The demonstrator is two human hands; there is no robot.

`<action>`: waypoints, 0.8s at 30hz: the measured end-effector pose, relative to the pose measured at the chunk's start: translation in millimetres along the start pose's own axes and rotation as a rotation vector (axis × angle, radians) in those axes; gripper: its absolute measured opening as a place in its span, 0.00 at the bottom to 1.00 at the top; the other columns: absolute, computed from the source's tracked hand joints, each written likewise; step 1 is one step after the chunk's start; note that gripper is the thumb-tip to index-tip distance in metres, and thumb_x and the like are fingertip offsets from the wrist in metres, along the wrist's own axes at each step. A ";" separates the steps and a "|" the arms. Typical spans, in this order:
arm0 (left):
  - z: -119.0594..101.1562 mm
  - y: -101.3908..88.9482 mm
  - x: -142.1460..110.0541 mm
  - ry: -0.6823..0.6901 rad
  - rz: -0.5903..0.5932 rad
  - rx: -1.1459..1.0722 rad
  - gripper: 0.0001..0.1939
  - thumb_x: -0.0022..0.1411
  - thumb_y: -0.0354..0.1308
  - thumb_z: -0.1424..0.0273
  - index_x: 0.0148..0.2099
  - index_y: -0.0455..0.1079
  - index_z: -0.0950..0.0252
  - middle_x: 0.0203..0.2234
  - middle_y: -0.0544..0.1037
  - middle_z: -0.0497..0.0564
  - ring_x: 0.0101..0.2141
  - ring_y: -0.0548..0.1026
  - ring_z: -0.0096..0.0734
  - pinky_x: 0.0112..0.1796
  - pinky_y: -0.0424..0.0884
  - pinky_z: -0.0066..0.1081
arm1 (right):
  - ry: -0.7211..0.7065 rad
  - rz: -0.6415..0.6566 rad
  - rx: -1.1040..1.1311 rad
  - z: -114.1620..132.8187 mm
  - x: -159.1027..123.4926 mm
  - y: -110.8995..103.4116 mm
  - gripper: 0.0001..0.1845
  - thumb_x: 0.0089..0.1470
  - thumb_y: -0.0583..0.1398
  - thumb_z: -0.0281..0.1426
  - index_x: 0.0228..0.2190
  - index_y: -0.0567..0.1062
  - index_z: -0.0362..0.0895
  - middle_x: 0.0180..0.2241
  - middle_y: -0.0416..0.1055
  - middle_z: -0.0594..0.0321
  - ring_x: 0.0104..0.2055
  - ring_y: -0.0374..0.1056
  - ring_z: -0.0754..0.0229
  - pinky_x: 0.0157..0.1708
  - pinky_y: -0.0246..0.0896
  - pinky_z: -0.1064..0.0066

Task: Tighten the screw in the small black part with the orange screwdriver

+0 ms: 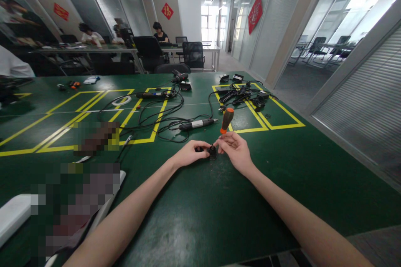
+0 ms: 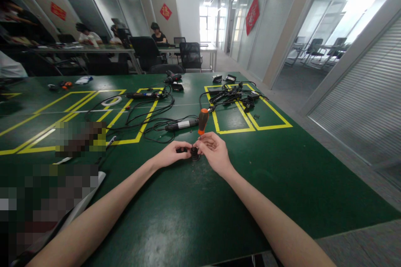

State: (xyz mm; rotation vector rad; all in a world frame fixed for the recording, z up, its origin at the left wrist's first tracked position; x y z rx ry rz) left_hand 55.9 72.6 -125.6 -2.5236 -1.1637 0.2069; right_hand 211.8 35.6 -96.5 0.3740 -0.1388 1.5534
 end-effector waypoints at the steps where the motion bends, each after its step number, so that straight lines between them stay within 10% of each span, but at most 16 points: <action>1: 0.3 0.0 0.0 0.001 0.002 -0.001 0.14 0.57 0.62 0.68 0.43 0.81 0.69 0.29 0.78 0.48 0.28 0.69 0.26 0.33 0.63 0.26 | -0.001 -0.013 -0.015 0.3 0.3 -1.2 0.14 0.52 0.70 0.41 0.32 0.76 0.45 0.29 0.79 0.62 0.23 0.70 0.63 0.26 0.68 0.70; 24: -1.7 -0.8 -0.5 -0.012 -0.011 0.003 0.16 0.57 0.61 0.68 0.45 0.81 0.69 0.32 0.81 0.50 0.30 0.71 0.29 0.34 0.65 0.28 | -0.001 0.027 -0.074 6.1 0.7 0.4 0.17 0.56 0.67 0.46 0.35 0.80 0.44 0.30 0.79 0.59 0.26 0.70 0.61 0.29 0.69 0.67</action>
Point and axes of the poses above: each hand's wrist, its own x-axis towards the middle knuckle, its own y-axis out of the palm, z = x × y, the point moved 7 cm from there along x, towards the middle knuckle
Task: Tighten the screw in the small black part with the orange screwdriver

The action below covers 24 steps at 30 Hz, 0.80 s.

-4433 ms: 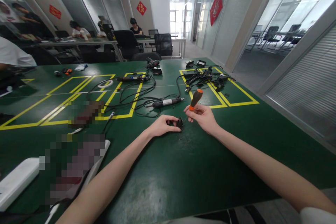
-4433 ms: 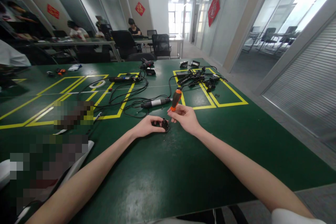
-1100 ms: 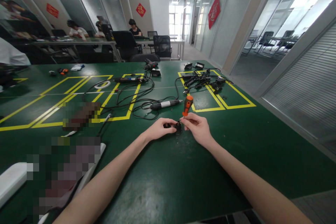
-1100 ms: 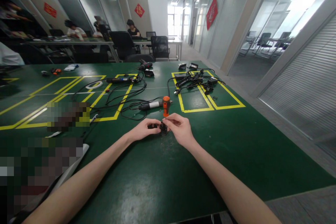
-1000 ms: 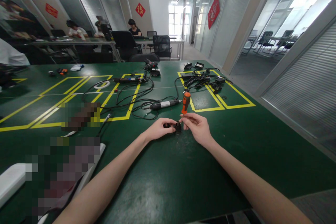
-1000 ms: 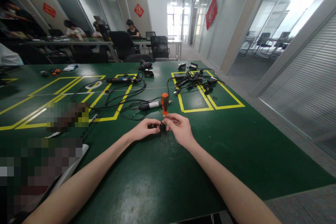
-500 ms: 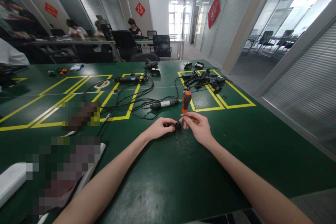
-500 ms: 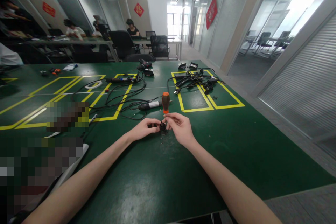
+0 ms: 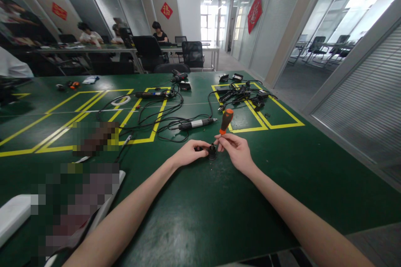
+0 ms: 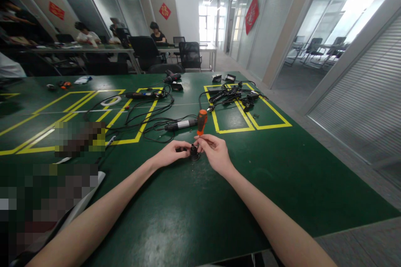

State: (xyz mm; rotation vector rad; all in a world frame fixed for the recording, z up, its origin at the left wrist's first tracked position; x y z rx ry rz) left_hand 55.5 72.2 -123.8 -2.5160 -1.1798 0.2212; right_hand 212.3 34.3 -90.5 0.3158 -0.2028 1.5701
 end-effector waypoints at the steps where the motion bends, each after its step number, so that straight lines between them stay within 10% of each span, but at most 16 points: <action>1: 0.0 -0.2 0.0 0.000 -0.004 0.001 0.16 0.57 0.61 0.68 0.45 0.81 0.69 0.31 0.81 0.50 0.30 0.71 0.29 0.34 0.65 0.28 | -0.005 0.004 0.021 0.5 0.0 0.5 0.18 0.57 0.67 0.46 0.37 0.80 0.44 0.30 0.79 0.59 0.26 0.70 0.61 0.29 0.69 0.67; 24: 0.4 -1.1 -2.5 -0.007 -0.014 0.041 0.21 0.61 0.65 0.57 0.48 0.82 0.68 0.33 0.81 0.51 0.30 0.71 0.29 0.32 0.63 0.27 | 0.014 -0.037 0.026 -0.1 -1.3 -1.3 0.17 0.51 0.71 0.44 0.32 0.76 0.46 0.28 0.78 0.62 0.27 0.71 0.61 0.31 0.72 0.66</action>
Point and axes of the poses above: each hand's wrist, its own x-axis towards the middle knuckle, its own y-axis out of the palm, z = x × y, the point moved 7 cm from there along x, towards the middle knuckle
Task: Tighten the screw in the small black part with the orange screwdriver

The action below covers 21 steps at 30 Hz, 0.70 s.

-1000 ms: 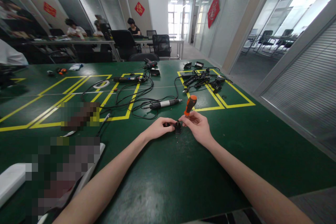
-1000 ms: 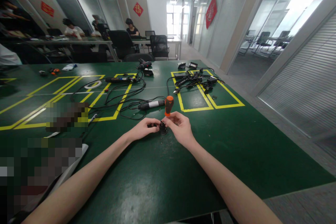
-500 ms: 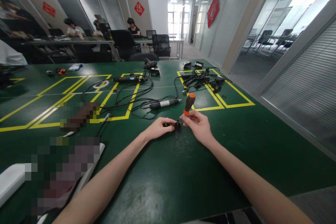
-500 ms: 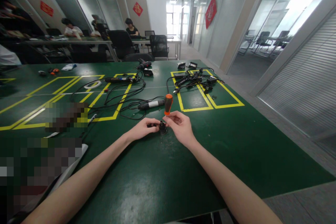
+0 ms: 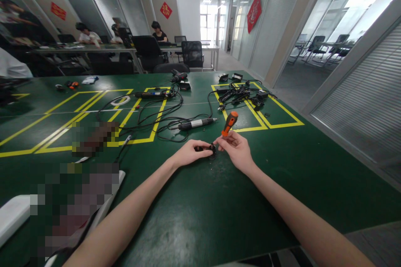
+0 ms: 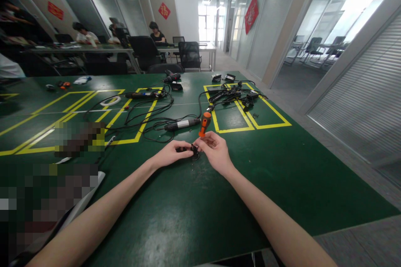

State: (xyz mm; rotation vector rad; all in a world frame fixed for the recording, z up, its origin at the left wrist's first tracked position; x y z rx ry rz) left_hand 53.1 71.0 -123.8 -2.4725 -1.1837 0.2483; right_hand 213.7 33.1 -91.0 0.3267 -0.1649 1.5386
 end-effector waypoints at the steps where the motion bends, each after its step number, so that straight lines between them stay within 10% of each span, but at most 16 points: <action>1: 0.2 0.2 0.1 0.000 0.001 0.002 0.21 0.61 0.65 0.57 0.48 0.82 0.68 0.33 0.82 0.52 0.30 0.71 0.29 0.33 0.64 0.27 | -0.010 -0.005 -0.024 1.2 0.6 -0.8 0.17 0.51 0.70 0.45 0.31 0.76 0.46 0.28 0.77 0.63 0.26 0.71 0.61 0.30 0.72 0.66; 21: 6.8 -0.4 4.9 0.042 0.000 -0.055 0.21 0.64 0.61 0.54 0.44 0.82 0.68 0.39 0.84 0.54 0.41 0.77 0.39 0.47 0.70 0.34 | -0.014 0.046 -0.011 -1.5 0.9 1.6 0.16 0.55 0.68 0.45 0.32 0.78 0.44 0.29 0.78 0.61 0.24 0.70 0.62 0.26 0.69 0.68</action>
Point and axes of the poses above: each hand's wrist, its own x-axis towards the middle knuckle, its own y-axis out of the palm, z = x × y, the point moved 7 cm from there along x, towards the middle knuckle
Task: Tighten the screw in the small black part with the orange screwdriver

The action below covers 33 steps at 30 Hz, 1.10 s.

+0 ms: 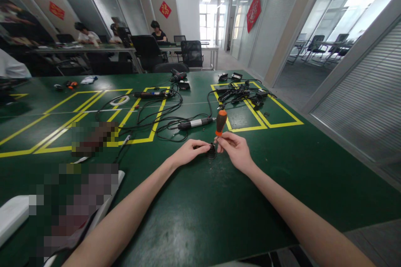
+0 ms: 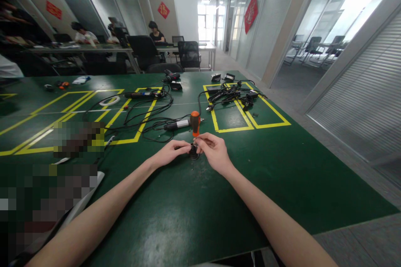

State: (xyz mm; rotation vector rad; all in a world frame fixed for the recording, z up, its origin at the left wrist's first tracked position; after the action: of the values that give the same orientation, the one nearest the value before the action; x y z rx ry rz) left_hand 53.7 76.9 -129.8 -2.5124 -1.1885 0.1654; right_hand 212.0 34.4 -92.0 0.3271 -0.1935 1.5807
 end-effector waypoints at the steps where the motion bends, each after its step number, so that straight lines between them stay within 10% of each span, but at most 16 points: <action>1: -0.1 -0.1 0.0 -0.001 -0.001 0.000 0.21 0.65 0.61 0.54 0.44 0.82 0.68 0.39 0.84 0.54 0.40 0.77 0.38 0.47 0.70 0.34 | 0.001 0.002 0.017 -0.3 -0.3 0.2 0.16 0.55 0.68 0.45 0.33 0.78 0.44 0.29 0.78 0.61 0.24 0.71 0.62 0.27 0.69 0.68; 25: -2.7 0.4 -2.8 -0.035 -0.011 0.117 0.22 0.52 0.72 0.57 0.45 0.82 0.65 0.31 0.78 0.47 0.32 0.71 0.29 0.35 0.63 0.28 | -0.013 -0.041 -0.040 4.1 -0.8 -2.9 0.16 0.50 0.71 0.44 0.28 0.78 0.45 0.28 0.76 0.63 0.26 0.71 0.61 0.31 0.72 0.66; 33: -3.2 0.5 -3.2 -0.036 -0.013 0.126 0.22 0.53 0.72 0.57 0.45 0.82 0.65 0.29 0.77 0.46 0.29 0.68 0.26 0.34 0.62 0.28 | 0.012 0.010 0.075 -0.7 -0.2 -1.7 0.19 0.54 0.69 0.43 0.42 0.75 0.45 0.30 0.81 0.60 0.25 0.73 0.61 0.25 0.68 0.69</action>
State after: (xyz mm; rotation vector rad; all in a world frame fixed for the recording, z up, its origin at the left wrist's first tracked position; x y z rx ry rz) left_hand 52.8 73.3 -127.2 -2.4010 -1.1704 0.2741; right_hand 213.6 34.5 -92.9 0.3751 -0.1268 1.6016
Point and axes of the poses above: each hand's wrist, its own x-axis towards the middle knuckle, its own y-axis out of the palm, z = x × y, the point moved 7 cm from there along x, towards the middle knuckle
